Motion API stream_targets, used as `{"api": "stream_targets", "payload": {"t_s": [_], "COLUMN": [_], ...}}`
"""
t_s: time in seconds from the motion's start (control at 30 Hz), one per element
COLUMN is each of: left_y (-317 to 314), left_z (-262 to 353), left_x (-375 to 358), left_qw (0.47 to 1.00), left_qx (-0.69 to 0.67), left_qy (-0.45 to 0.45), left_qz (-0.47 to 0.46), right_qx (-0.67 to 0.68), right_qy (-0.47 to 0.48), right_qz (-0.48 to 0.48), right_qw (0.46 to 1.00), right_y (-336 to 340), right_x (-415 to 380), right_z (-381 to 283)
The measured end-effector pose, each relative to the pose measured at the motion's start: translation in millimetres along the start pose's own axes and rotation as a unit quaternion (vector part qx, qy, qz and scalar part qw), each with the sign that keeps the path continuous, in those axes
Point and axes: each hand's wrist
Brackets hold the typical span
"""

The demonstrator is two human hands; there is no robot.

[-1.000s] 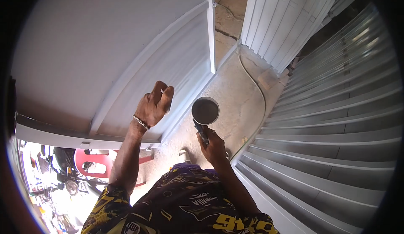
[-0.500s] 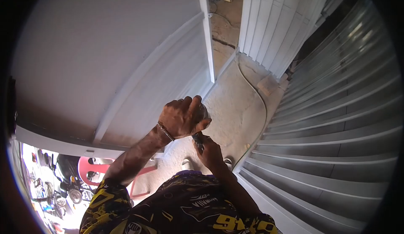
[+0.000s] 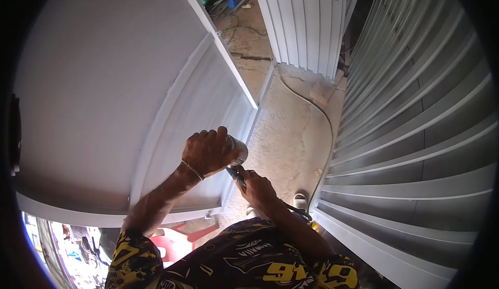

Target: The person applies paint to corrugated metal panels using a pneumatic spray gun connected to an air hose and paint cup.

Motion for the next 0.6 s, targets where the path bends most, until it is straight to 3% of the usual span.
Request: {"api": "stream_targets", "payload": {"t_s": [0.13,0.33,0.37,0.43,0.5,0.6], "left_y": [0.1,-21.8,-9.8,-25.6,-31.3,-60.3], "left_z": [5.5,-15.9,-22.2,-45.9,-65.0,-85.1], "left_x": [-0.4,6.9,13.1,25.9,26.8,27.5], "left_qw": [0.999,0.987,0.971,0.909,0.804,0.777], "left_qx": [0.045,-0.113,-0.191,-0.372,-0.542,-0.564], "left_qy": [-0.015,-0.115,-0.1,-0.09,-0.096,-0.105], "left_qz": [-0.019,0.024,-0.101,-0.162,-0.226,-0.258], "right_qx": [0.019,0.012,0.014,0.013,0.011,0.035], "right_qy": [-0.03,0.005,-0.003,-0.004,0.019,0.041], "right_qz": [-0.015,0.012,0.009,0.011,0.015,0.033], "right_qw": [0.999,1.0,1.0,1.0,1.0,0.998], "right_y": [5.0,-9.7,-7.9,-1.9,-3.9,-1.8], "right_x": [-2.9,-2.5,-3.6,-6.8,-6.5,-7.7], "right_z": [-5.2,16.0,13.9,11.3,8.9,3.8]}}
Point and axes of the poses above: each hand's wrist, its own x-axis towards the middle knuckle, its own y-axis out of the back of the hand, z = x × y, and after that the axes turned 8 degrees about -z, right-handed
